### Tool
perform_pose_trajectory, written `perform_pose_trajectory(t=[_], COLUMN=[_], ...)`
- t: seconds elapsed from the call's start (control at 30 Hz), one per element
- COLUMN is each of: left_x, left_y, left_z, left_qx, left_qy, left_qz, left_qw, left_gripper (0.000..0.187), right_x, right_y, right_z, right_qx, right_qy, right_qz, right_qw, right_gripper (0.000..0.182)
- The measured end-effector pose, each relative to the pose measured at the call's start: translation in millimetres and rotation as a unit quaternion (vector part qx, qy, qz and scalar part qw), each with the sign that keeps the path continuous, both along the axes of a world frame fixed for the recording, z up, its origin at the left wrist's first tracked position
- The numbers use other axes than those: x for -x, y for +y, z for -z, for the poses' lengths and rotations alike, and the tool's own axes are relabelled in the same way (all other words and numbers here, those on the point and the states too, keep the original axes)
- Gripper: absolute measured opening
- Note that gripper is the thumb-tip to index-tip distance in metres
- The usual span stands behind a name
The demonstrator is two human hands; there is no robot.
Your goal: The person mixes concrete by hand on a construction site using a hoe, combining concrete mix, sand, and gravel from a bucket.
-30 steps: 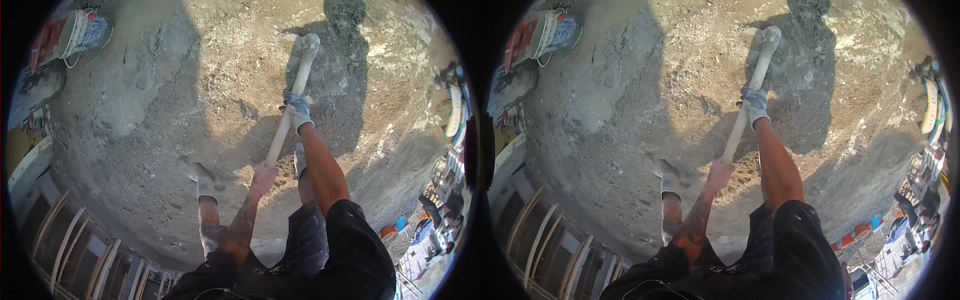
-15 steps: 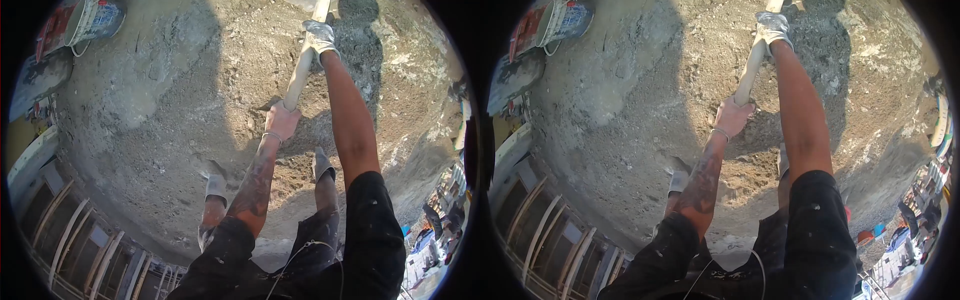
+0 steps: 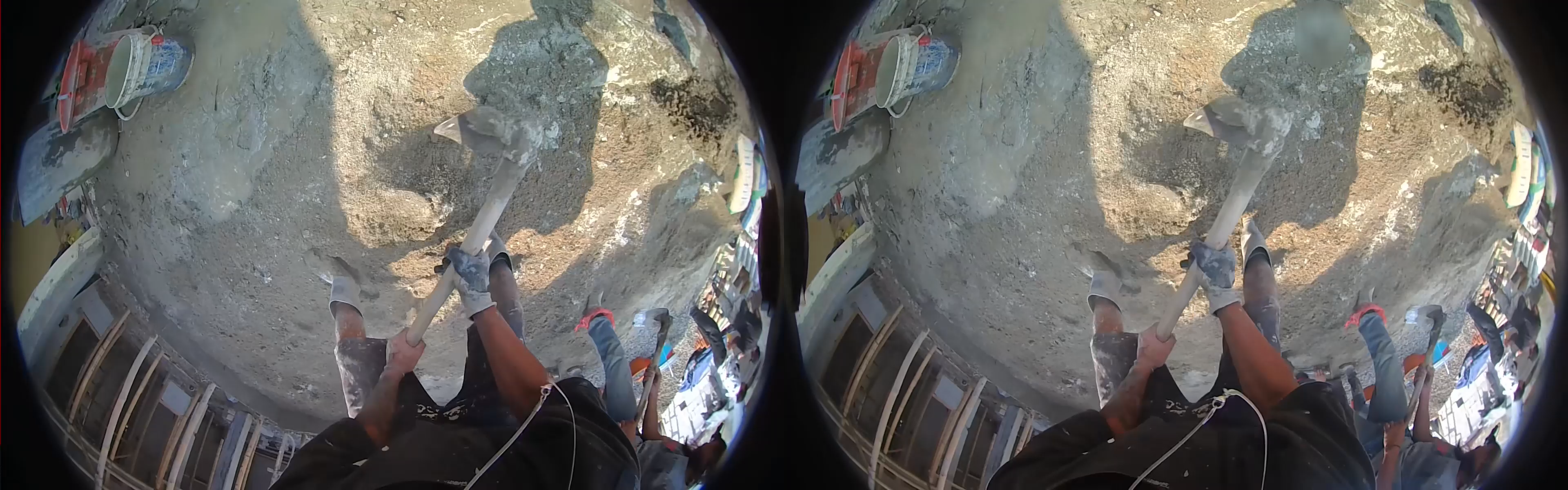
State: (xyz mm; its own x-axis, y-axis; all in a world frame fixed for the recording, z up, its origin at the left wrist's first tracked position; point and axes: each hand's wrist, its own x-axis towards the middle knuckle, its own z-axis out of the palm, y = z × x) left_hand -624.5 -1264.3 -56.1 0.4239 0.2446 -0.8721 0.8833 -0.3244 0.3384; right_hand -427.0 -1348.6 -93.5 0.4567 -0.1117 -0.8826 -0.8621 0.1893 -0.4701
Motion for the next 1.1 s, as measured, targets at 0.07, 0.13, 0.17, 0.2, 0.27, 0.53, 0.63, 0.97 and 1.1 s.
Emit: perform_pose_trajectory(t=[0.07, 0.13, 0.17, 0.2, 0.27, 0.53, 0.63, 0.97, 1.1], left_x=[-79.2, -169.1, -212.5, -250.0, -279.7, -83.3, -30.5, 173.2, 347.2], left_y=[-13.3, -33.7, -42.7, -48.9, -60.0, 95.3, 136.9, 348.1, 428.6], left_z=[19.1, 38.0, 30.8, 28.5, 42.1, 123.1, 70.0, -81.9, -223.1], left_qx=[0.207, 0.346, 0.397, 0.369, 0.38, 0.291, 0.318, -0.034, -0.489], left_qy=[-0.01, -0.006, -0.048, -0.101, -0.118, -0.026, 0.032, 0.046, 0.207], left_qz=[-0.04, -0.025, -0.084, -0.043, -0.072, -0.048, -0.056, 0.086, 0.125], left_qw=[0.978, 0.938, 0.913, 0.923, 0.915, 0.955, 0.946, 0.995, 0.838], left_gripper=[0.022, 0.018, 0.017, 0.017, 0.017, 0.026, 0.03, 0.034, 0.014], right_x=[-74.7, -160.0, -202.8, -241.0, -296.4, -67.3, -23.5, 211.8, 419.4], right_y=[-38.4, -81.1, -92.7, -87.2, -116.0, 9.6, 25.5, 269.0, 394.4], right_z=[-7.1, -7.6, -12.7, -30.7, 14.4, 203.6, 166.6, 11.0, -71.1], right_qx=[0.007, 0.065, 0.099, 0.18, 0.264, 0.417, 0.264, -0.02, -0.324], right_qy=[-0.098, -0.189, -0.222, -0.178, -0.249, -0.031, -0.14, 0.05, 0.266], right_qz=[0.0, -0.068, -0.095, -0.117, -0.203, -0.226, -0.292, -0.015, -0.03], right_qw=[0.995, 0.977, 0.965, 0.96, 0.909, 0.88, 0.908, 0.998, 0.907], right_gripper=[0.021, 0.023, 0.024, 0.023, 0.021, 0.024, 0.022, 0.03, 0.019])
